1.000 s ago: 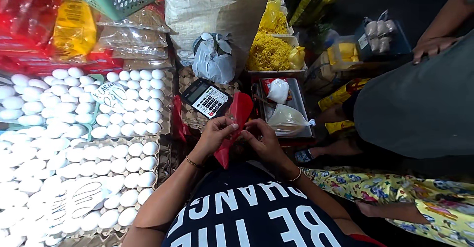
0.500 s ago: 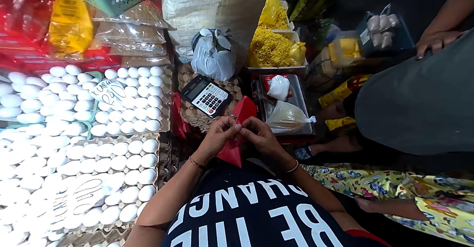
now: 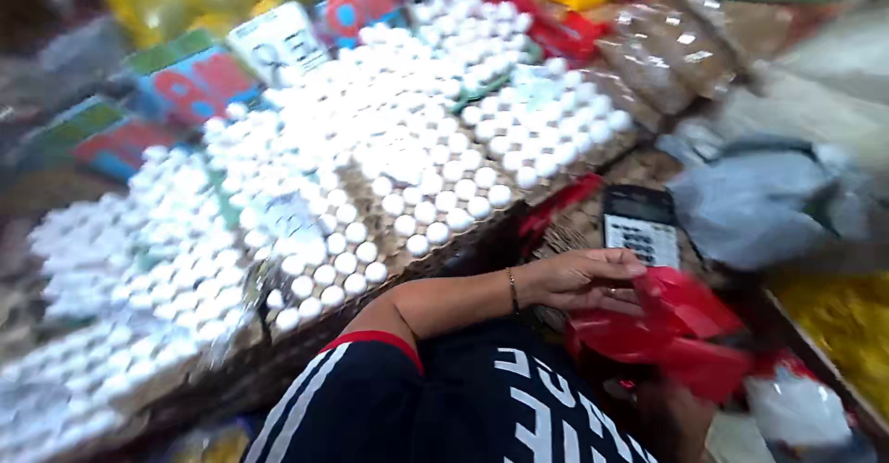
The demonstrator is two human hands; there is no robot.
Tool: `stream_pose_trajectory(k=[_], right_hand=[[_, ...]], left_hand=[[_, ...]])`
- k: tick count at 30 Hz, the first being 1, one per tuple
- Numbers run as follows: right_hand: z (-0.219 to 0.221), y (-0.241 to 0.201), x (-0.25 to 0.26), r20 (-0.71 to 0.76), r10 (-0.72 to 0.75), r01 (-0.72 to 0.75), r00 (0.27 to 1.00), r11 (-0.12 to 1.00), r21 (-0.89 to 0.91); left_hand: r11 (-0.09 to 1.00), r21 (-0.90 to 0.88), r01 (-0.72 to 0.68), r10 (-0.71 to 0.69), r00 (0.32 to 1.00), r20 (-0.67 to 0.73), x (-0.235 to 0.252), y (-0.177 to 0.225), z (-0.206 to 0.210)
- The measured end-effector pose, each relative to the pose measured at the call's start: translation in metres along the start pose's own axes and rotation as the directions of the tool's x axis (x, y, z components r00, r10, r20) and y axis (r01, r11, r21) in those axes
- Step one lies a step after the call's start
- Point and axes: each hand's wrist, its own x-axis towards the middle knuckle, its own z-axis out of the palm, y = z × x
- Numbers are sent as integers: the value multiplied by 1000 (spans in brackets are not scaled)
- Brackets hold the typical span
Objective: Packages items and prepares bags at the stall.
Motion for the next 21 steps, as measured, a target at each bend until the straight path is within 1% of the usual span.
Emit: stream_pose_trajectory(k=[1,2,3,5,6,7,8,9,10,11,12,13,14,15,16,17,18,19,20,21], right_hand=[[2,6,12,36,23,-22,999,999,-31],[2,13,24,78,18,-11,997,997,-78],[-1,19,36,142,3,17,990,990,-141],[-10,29,60,259,25,52,965,957,-286],[-12,32,73,291,52,68,955,918,-390],[-12,33,86,333,77,102,940,867,-487],[-10,31,97,394,106,143,913,820,-553],[-6,27,107,467,128,196,875,788,-584],[2,22,115,541,132,257,830,771,-583],[12,16,122,612,128,317,781,762,-565],[25,11,126,671,137,359,729,758,-544],[39,6,126,723,145,394,676,758,-521],[52,3,126,774,134,437,619,760,-481],[64,1,124,822,95,491,561,762,-423],[76,0,122,862,57,542,503,756,-367],[87,-1,118,891,24,584,454,747,-317],[97,-3,114,912,-5,614,410,741,-272],[104,-4,109,928,-21,633,371,737,-236],[111,-5,104,938,-45,653,344,729,-204],[115,-5,100,945,-59,665,322,724,-182]], left_hand=[[993,-88,-79,76,997,-33,-11,7,0],[975,-142,-173,165,984,-68,-23,14,0],[948,-169,-270,255,961,-105,-37,21,-1],[892,-145,-428,399,897,-188,-69,33,-3],[876,-79,-477,447,861,-242,-86,35,-4],[869,28,-493,478,824,-304,-101,34,-6],[861,164,-481,506,781,-366,-115,29,-7],[836,331,-437,545,728,-415,-129,23,-8],[782,514,-353,596,667,-448,-143,17,-9],[699,682,-217,647,599,-472,-159,12,-10],[596,803,-19,697,508,-506,-176,8,-11],[512,832,212,730,404,-552,-195,5,-14],[483,768,420,736,280,-616,-217,4,-15],[502,651,569,727,130,-674,-239,5,-18],[541,514,666,708,-30,-706,-263,8,-27],[572,377,728,689,-177,-703,-287,11,-38],[597,260,759,669,-293,-683,-308,15,-45],[622,159,766,642,-384,-664,-327,19,-49],[634,69,770,615,-448,-649,-341,23,-54],[643,1,766,582,-488,-651,-354,26,-58]])
